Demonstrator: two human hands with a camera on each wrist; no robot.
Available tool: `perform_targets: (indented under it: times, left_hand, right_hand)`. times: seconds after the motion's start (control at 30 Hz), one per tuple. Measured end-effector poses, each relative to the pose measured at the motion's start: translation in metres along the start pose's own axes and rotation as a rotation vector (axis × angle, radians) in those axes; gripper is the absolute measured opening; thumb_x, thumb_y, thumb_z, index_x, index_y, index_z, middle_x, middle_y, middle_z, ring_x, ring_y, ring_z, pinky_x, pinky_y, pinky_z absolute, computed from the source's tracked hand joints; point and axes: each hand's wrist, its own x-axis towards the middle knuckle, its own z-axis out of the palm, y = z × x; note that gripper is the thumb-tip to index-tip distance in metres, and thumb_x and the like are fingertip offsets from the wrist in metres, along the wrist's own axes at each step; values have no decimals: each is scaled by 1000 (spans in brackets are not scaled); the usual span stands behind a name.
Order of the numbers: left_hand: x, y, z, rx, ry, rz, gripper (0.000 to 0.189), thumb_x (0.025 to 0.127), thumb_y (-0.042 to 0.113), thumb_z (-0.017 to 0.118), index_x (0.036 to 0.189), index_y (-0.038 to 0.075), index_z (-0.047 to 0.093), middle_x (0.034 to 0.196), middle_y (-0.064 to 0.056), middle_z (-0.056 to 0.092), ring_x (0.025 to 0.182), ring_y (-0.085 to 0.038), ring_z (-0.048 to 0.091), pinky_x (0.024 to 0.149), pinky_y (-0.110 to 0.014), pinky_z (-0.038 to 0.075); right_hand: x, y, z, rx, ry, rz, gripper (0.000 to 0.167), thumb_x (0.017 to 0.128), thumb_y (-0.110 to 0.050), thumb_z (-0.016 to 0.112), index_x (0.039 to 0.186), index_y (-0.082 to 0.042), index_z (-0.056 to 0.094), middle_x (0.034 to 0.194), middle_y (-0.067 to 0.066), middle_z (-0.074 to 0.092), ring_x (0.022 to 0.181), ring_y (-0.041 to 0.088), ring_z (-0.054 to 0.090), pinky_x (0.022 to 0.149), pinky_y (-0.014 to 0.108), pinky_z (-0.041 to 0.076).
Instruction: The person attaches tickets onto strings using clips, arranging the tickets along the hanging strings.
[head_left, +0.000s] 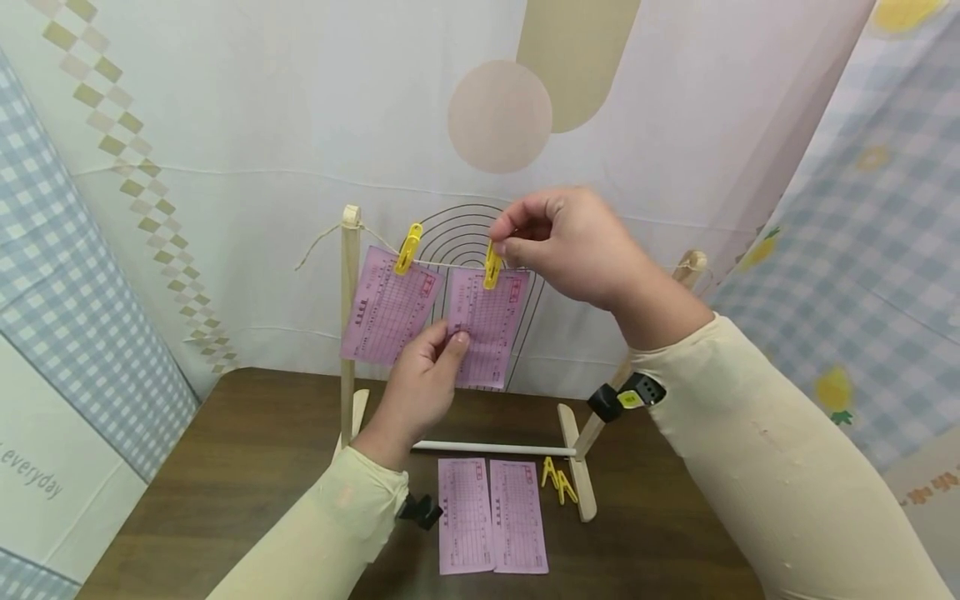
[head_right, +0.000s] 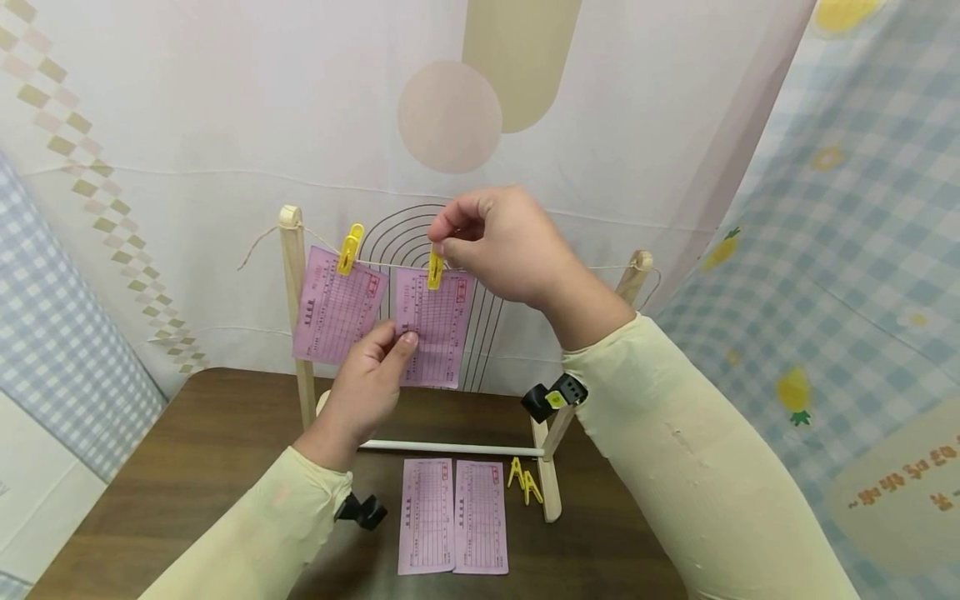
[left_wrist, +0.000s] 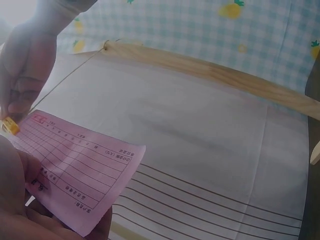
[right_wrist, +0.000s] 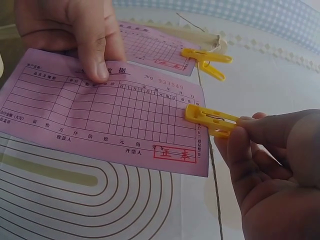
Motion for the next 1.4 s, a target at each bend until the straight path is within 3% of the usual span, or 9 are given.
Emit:
perform_targets:
  times: [0.27, 0.6, 0.87, 0.93, 1.1, 1.27, 1.4]
  left_hand:
    - [-1, 0, -1, -13, -1, -2, 33, 119, 28, 56, 144, 12, 70, 131, -15, 75, 122, -29, 72, 103, -52, 61]
    - [2, -3, -2, -61, -13, -14, 34, 120, 28, 55, 147, 12, 68, 135, -15, 74, 123, -30, 74, 103, -50, 63]
    - [2, -5, -1, -104, -20, -50, 34, 119, 24, 55, 147, 9, 66, 133, -19, 73, 116, -32, 75, 95, -46, 66]
    - [2, -7, -2, -106, -27, -59, 34, 119, 24, 55, 149, 9, 65, 135, -18, 73, 119, -32, 75, 98, -47, 65]
    - [1, -17, -6, -88, -54, -87, 34, 118, 24, 59, 150, 12, 64, 142, -14, 74, 131, -31, 74, 109, -53, 62]
    - [-3, -35, -13, -59, -72, -161, 33, 113, 25, 66, 145, 17, 67, 136, -9, 78, 126, -33, 76, 106, -48, 65]
    - [-11, -51, -20, 6, -69, -247, 34, 110, 27, 69, 142, 16, 69, 131, -9, 78, 119, -30, 77, 103, -46, 65]
  right_hand:
    - [-2, 0, 1, 57, -29, 6, 9, 102, -7, 77, 108, -10, 83, 108, 7, 83, 93, 13, 77, 82, 24, 64]
    - [-3, -3, 0, 71, -45, 30, 10, 99, -12, 83, 108, -12, 79, 116, 4, 80, 107, 16, 79, 88, 26, 64]
    - [-11, -1, 2, 41, -6, -29, 7, 100, -9, 82, 104, -9, 77, 123, 3, 82, 110, 15, 79, 89, 22, 63]
    - [-16, 2, 4, 19, 20, -51, 7, 100, -9, 82, 103, -9, 76, 123, 2, 82, 112, 15, 78, 91, 22, 63]
    - [-30, 16, 18, -39, 68, -118, 5, 100, -11, 82, 99, -11, 77, 109, 2, 82, 102, 15, 76, 91, 29, 65]
    - [-52, 39, 44, -103, 51, -193, 16, 97, -9, 83, 90, -14, 70, 93, 0, 74, 87, 16, 73, 82, 33, 67]
    - [-74, 62, 67, -196, 71, -222, 29, 92, -10, 86, 82, -15, 60, 85, 1, 64, 80, 18, 67, 73, 31, 61]
